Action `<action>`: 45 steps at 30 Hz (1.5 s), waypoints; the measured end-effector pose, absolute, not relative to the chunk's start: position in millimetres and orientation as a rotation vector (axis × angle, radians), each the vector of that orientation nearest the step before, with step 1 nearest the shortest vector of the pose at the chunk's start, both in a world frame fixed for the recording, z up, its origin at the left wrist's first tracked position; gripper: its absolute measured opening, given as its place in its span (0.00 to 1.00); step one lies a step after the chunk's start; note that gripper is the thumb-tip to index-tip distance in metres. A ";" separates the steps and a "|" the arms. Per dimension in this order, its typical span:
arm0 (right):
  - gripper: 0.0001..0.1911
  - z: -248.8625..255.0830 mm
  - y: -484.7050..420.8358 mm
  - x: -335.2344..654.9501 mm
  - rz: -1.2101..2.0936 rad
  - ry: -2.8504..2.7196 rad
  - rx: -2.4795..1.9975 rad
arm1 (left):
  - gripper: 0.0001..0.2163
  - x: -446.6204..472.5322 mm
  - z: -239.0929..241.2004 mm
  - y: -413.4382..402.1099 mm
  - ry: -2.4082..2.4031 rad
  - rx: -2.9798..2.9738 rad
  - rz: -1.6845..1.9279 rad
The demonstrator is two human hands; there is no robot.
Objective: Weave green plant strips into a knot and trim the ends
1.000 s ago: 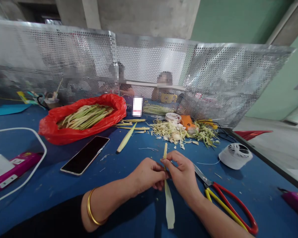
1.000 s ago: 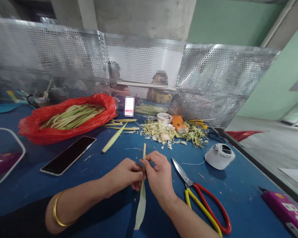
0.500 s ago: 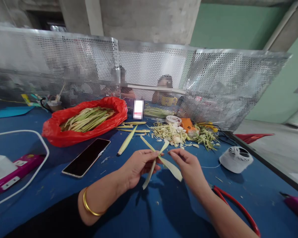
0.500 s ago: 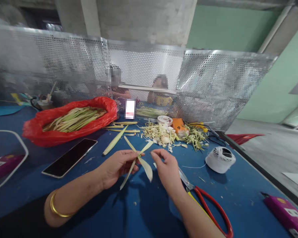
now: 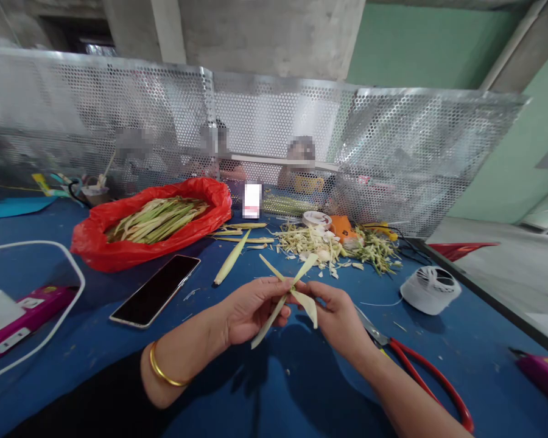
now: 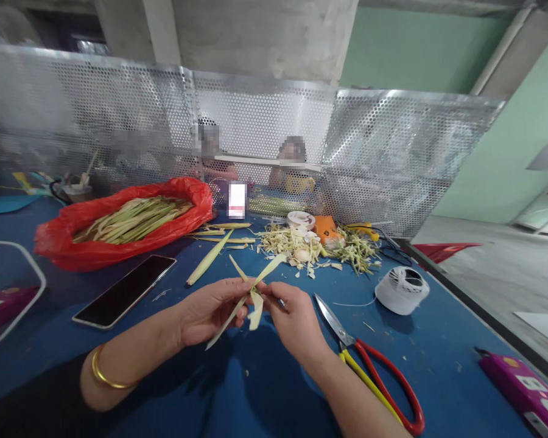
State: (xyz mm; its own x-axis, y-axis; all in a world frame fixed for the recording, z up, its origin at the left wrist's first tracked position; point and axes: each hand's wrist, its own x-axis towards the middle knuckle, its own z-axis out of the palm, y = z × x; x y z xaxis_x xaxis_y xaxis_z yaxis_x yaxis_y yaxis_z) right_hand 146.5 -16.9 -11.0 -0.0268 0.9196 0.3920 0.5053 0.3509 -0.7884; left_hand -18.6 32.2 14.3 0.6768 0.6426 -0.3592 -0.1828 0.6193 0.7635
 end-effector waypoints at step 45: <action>0.22 -14.2 -24.0 140.8 0.600 -1.469 -1.304 | 0.10 -10.1 -4.4 32.4 0.999 0.794 0.907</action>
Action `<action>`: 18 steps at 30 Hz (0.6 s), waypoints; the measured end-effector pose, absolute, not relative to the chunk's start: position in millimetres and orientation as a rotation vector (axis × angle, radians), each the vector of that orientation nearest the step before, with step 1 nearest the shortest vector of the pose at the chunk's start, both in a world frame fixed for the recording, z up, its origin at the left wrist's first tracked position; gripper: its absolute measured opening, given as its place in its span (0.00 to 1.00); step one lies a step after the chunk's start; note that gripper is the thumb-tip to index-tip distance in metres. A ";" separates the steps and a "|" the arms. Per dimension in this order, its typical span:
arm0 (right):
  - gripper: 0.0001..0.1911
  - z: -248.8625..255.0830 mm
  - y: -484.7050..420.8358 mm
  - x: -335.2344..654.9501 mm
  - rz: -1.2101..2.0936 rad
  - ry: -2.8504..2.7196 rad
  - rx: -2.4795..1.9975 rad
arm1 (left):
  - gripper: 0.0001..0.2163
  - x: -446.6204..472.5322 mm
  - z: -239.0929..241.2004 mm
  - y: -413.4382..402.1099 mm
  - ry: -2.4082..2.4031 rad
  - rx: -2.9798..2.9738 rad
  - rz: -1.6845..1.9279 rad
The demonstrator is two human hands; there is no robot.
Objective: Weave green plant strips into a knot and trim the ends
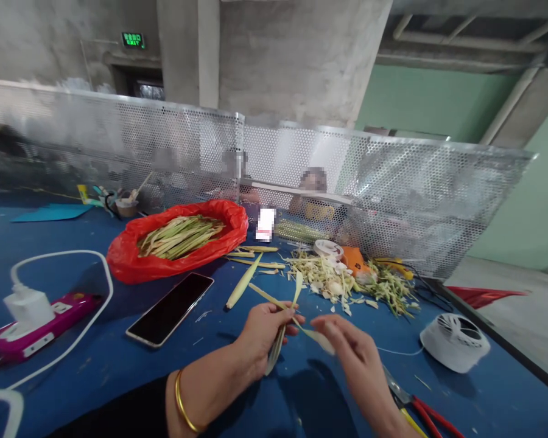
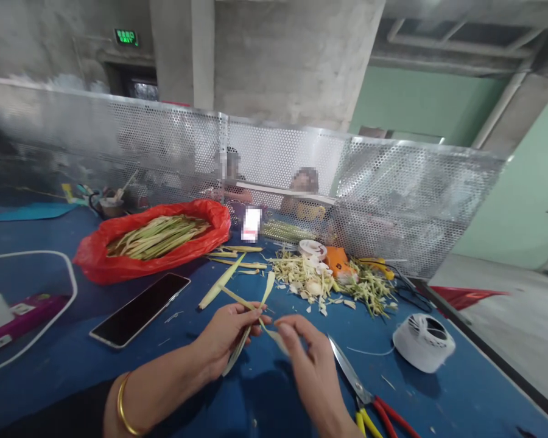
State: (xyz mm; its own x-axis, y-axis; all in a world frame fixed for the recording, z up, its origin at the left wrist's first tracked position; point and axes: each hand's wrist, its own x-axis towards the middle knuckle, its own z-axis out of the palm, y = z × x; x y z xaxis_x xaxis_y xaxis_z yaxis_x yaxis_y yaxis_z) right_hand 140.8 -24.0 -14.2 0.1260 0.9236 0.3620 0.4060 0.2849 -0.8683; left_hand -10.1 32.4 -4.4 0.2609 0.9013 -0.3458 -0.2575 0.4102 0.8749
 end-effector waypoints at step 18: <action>0.17 -19.9 -14.4 138.7 0.856 -1.162 -1.358 | 0.08 -6.9 -6.3 18.2 0.915 1.040 0.467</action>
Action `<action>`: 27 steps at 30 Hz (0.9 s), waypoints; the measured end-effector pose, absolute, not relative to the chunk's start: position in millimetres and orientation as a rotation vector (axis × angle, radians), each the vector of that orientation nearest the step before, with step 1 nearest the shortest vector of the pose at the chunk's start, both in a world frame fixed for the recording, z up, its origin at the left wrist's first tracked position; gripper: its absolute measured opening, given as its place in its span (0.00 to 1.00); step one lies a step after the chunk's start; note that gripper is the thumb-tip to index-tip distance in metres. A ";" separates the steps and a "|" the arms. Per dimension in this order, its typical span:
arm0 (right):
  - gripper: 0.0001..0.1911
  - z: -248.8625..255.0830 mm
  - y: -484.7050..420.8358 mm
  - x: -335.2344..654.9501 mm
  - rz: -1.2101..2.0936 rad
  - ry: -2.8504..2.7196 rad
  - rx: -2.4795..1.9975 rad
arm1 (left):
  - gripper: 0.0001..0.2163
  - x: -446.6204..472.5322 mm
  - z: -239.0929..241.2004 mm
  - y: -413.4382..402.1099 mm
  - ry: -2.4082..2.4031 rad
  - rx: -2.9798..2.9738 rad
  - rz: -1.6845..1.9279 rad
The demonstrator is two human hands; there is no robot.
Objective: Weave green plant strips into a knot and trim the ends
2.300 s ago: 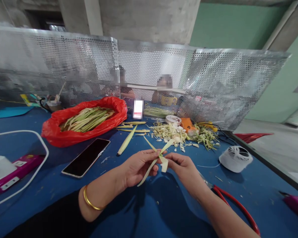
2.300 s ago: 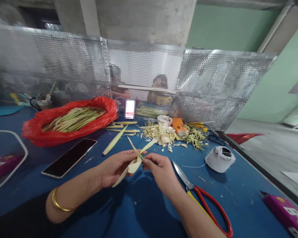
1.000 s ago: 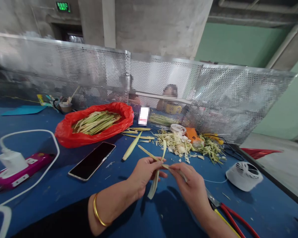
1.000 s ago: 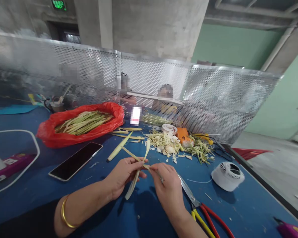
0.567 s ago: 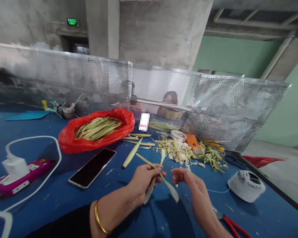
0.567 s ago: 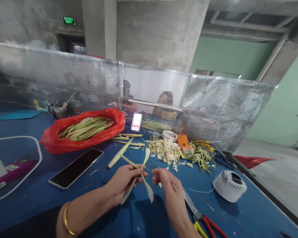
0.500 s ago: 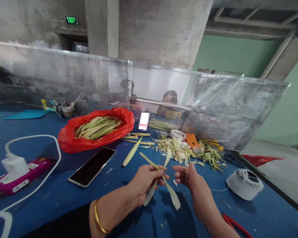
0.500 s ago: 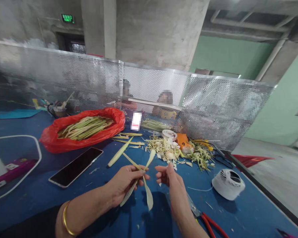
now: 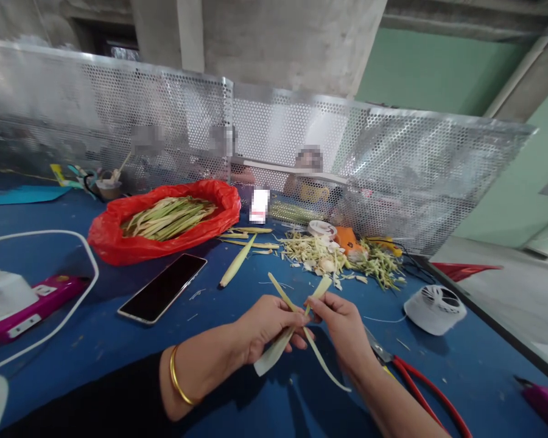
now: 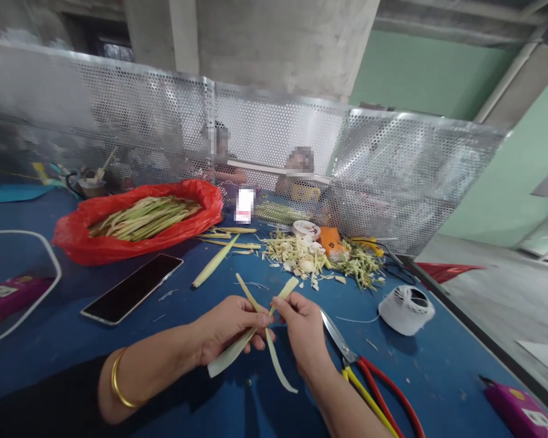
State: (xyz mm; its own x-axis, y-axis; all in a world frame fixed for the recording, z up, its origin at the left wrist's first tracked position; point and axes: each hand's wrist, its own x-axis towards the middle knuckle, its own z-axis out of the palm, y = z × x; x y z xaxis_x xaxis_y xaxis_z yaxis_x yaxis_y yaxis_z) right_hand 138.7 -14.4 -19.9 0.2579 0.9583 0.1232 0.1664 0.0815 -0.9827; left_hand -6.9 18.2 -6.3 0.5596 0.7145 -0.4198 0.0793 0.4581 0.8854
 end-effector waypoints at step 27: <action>0.06 -13.6 -20.1 139.2 0.054 -1.817 -1.326 | 0.06 3.5 -8.4 3.2 0.976 1.120 0.434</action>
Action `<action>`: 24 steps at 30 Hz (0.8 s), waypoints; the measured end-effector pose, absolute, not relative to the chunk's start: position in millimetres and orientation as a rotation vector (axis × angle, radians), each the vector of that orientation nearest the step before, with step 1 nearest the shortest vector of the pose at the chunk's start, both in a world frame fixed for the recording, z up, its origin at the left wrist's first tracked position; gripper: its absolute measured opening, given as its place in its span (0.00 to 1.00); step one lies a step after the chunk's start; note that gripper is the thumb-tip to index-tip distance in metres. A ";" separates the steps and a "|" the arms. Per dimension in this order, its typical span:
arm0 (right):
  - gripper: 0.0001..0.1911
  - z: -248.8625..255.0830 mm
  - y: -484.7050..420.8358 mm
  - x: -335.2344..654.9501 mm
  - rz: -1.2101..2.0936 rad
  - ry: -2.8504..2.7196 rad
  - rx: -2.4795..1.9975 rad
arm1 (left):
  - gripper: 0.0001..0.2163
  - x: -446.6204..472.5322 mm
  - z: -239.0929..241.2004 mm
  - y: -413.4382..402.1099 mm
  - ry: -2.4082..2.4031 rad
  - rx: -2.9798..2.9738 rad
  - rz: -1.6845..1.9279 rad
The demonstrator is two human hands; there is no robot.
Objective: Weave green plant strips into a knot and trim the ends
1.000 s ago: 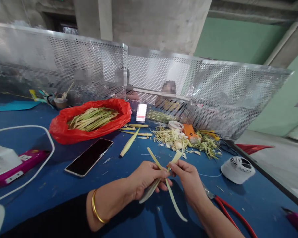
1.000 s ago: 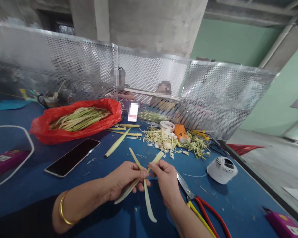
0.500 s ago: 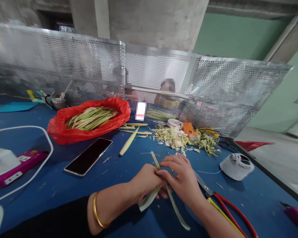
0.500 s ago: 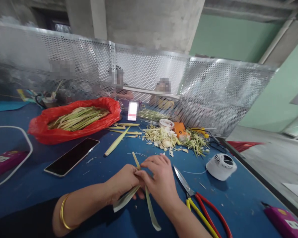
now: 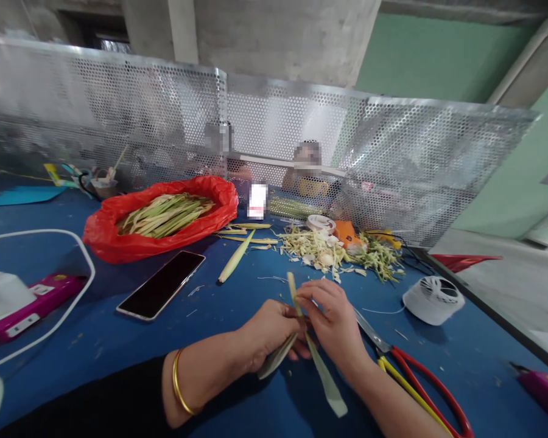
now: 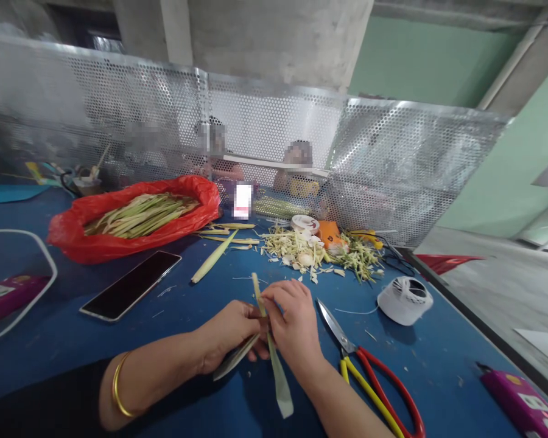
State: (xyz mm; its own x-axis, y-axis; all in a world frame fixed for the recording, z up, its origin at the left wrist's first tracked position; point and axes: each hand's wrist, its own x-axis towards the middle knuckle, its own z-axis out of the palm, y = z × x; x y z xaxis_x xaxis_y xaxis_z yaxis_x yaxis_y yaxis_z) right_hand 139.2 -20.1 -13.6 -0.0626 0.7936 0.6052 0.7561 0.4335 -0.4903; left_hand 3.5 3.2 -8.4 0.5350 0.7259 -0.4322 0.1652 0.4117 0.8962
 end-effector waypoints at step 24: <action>0.11 -5.2 -30.9 141.1 -0.444 -1.831 -1.442 | 0.12 -7.5 -3.3 28.7 0.886 0.835 0.905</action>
State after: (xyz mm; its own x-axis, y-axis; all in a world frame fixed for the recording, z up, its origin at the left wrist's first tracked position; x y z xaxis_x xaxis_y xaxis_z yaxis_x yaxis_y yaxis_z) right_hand 141.1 -30.9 -5.2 -0.0837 0.6760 0.7322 0.9362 0.3051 -0.1747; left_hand -7.5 28.7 -3.3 0.3405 0.8998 -0.2728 -0.2912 0.3768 0.8793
